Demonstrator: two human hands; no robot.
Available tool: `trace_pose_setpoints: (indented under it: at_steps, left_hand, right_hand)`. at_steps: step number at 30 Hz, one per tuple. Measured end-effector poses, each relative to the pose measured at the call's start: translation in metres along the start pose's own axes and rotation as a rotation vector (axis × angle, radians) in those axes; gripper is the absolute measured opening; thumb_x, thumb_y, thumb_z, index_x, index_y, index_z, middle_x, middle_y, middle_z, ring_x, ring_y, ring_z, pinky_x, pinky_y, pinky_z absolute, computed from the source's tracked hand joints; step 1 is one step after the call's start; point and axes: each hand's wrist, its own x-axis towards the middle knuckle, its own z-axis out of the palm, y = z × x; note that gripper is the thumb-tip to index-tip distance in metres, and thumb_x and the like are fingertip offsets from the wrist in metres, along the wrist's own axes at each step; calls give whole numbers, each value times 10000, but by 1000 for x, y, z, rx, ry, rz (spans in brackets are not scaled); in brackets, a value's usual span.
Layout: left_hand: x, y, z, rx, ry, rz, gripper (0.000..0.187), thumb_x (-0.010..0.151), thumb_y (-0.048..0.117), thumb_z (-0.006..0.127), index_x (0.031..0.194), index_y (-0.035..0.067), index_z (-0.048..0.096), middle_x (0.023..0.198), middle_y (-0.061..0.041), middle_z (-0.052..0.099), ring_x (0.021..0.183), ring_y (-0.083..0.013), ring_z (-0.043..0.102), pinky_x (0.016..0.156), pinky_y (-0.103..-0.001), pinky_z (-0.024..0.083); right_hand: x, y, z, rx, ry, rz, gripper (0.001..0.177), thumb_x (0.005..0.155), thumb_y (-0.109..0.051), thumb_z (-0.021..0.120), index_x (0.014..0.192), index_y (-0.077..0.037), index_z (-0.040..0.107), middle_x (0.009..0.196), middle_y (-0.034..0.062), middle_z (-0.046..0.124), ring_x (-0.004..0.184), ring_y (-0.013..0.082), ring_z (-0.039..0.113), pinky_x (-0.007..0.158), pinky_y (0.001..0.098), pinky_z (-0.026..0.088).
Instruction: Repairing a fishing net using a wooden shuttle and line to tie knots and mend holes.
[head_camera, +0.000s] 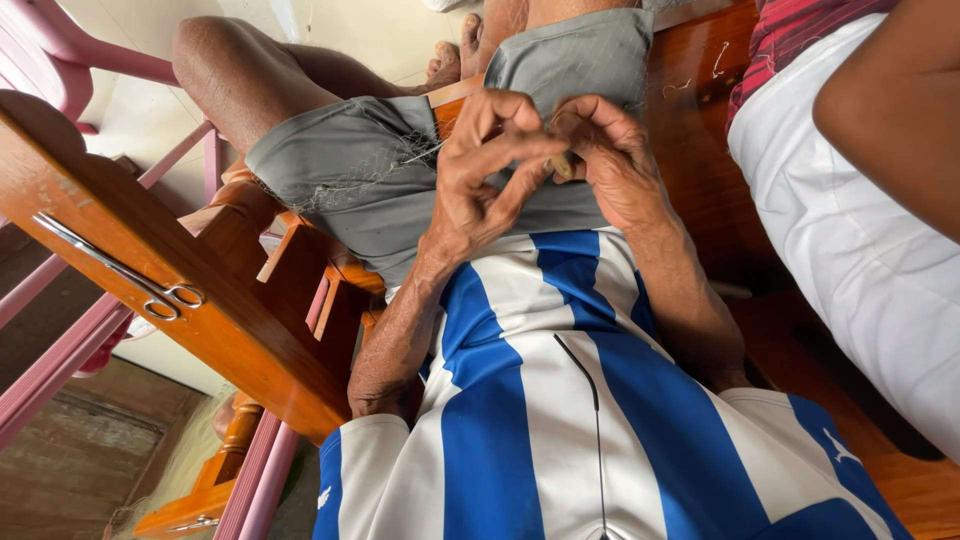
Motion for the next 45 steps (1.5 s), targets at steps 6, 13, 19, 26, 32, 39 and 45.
trace_pose_setpoints:
  at_steps: [6, 13, 19, 26, 32, 39, 45]
  left_hand:
    - [-20, 6, 4, -182, 428, 63, 176, 938, -46, 563, 1028, 41, 687, 1155, -145, 691, 1077, -271, 703, 972, -433, 635]
    - [-20, 15, -8, -343, 461, -9, 119, 1084, 148, 540, 1008, 58, 554, 893, -139, 624, 701, -247, 682, 926, -445, 637]
    - [-35, 10, -3, -395, 457, -230, 64, 1088, 57, 494, 1063, 67, 552, 843, -111, 574, 668, -193, 599, 770, -357, 663]
    - [-31, 18, -14, -16, 137, -592, 145, 1095, 138, 507, 1138, 88, 636, 1052, -25, 703, 777, -132, 622, 673, -288, 542]
    - [-30, 28, -1, 106, -33, -438, 175, 1096, 113, 528, 1139, 30, 675, 865, -53, 660, 720, -206, 639, 674, -359, 508]
    - [-59, 7, 33, 362, -166, -337, 234, 1094, 132, 574, 1318, 137, 640, 985, -62, 617, 758, -311, 667, 555, -452, 515]
    - [-61, 5, 46, 537, -251, -229, 238, 1091, 123, 577, 1325, 111, 626, 899, -52, 570, 599, -297, 590, 410, -480, 417]
  right_hand:
    - [-2, 9, 22, -173, 171, -148, 235, 1069, -265, 676, 957, -59, 672, 810, 30, 639, 568, 75, 503, 555, 234, 499]
    - [5, 20, 26, -116, 93, -92, 276, 1083, -314, 663, 965, -65, 663, 798, 8, 607, 573, 70, 486, 513, 221, 456]
    - [9, 21, 21, -124, 106, -38, 237, 1083, -285, 686, 1033, -54, 712, 778, 23, 628, 555, 54, 476, 509, 200, 435]
    - [4, 18, 19, -107, 124, -19, 228, 1074, -259, 693, 1011, -40, 703, 774, 27, 621, 577, 41, 455, 498, 173, 344]
    - [-1, 16, 6, -97, 68, -18, 220, 1078, -256, 698, 1023, -43, 703, 756, 9, 591, 619, 28, 444, 510, 151, 308]
    - [-5, 6, -15, -223, -28, -40, 301, 1104, -275, 657, 884, -88, 573, 758, 11, 552, 731, 98, 497, 546, 240, 313]
    - [-5, 11, -23, -170, -1, -142, 324, 1086, -324, 688, 929, -62, 577, 745, 14, 536, 673, 87, 430, 613, 236, 336]
